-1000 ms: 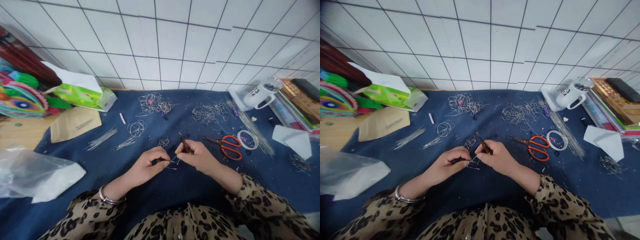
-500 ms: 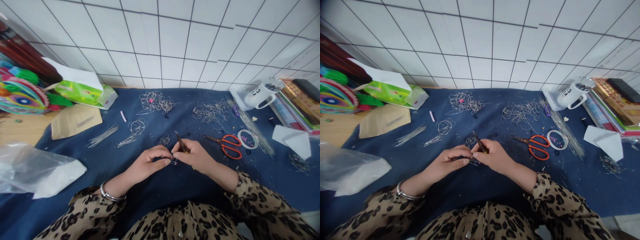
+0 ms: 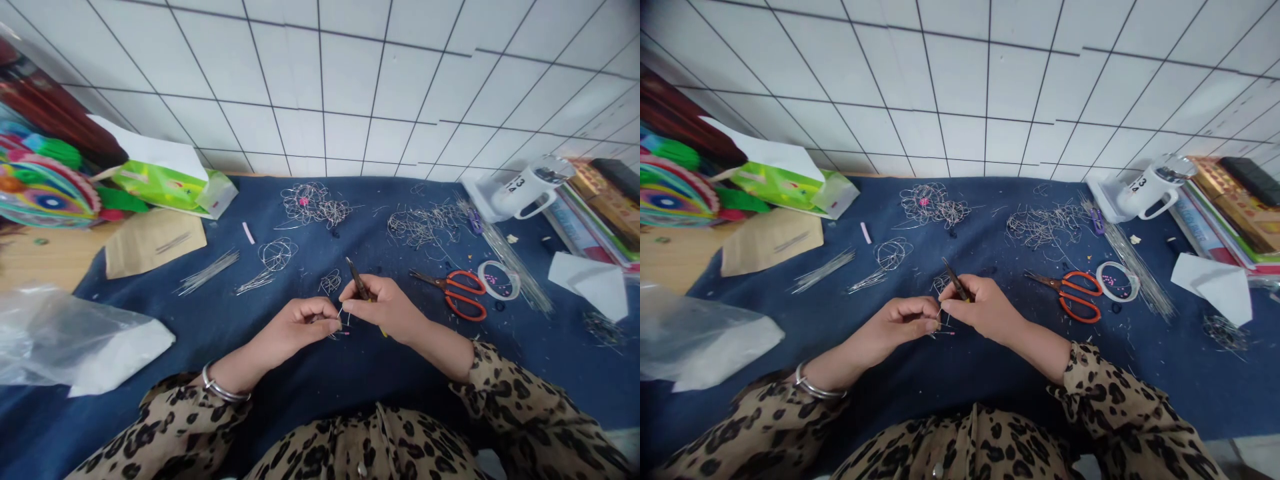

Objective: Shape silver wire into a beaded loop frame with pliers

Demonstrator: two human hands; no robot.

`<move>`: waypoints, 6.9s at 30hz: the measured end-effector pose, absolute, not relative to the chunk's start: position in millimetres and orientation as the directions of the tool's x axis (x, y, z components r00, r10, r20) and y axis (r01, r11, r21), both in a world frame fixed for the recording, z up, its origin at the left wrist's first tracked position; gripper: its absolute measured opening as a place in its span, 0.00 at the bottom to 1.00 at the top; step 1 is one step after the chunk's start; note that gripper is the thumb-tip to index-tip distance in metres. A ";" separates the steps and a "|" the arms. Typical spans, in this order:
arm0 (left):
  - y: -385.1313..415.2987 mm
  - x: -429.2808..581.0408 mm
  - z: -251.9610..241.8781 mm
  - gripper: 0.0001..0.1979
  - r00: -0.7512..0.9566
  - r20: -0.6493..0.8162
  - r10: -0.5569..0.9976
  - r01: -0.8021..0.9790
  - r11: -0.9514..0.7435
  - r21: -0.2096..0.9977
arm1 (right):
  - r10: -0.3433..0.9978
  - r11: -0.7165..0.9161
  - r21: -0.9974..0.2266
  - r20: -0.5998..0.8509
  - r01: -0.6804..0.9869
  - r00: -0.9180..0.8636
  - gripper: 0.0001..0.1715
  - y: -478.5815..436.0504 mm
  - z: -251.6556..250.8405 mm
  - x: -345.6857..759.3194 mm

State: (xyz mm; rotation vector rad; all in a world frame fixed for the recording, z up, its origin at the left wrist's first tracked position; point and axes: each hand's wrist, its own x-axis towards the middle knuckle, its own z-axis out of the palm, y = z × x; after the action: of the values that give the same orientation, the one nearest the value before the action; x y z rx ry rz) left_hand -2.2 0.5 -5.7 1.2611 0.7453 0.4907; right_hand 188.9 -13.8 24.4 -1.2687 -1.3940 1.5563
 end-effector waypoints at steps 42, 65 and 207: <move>0.7 1.4 -4.4 0.06 0.496 -0.260 0.828 -0.317 0.452 0.834 | 0.924 -0.193 -0.961 -0.246 0.197 -0.294 0.07 -33.4 11.3 197.7; -3.9 4.9 -3.4 0.08 0.541 -0.209 0.815 -0.061 0.285 0.956 | 0.950 -0.152 -0.963 -0.204 0.221 -0.237 0.09 -33.5 17.0 197.4; -14.8 10.4 -7.2 0.11 0.567 -0.194 0.801 0.078 0.182 0.980 | 0.950 -0.210 -0.957 -0.249 0.201 -0.191 0.03 -36.4 13.5 184.4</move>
State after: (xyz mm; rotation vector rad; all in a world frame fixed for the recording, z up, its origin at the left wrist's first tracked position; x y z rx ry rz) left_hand 10.4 -14.8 -7.2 1.3077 0.8548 0.6091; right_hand 184.4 -36.4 13.5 -1.4115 -1.3881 1.4591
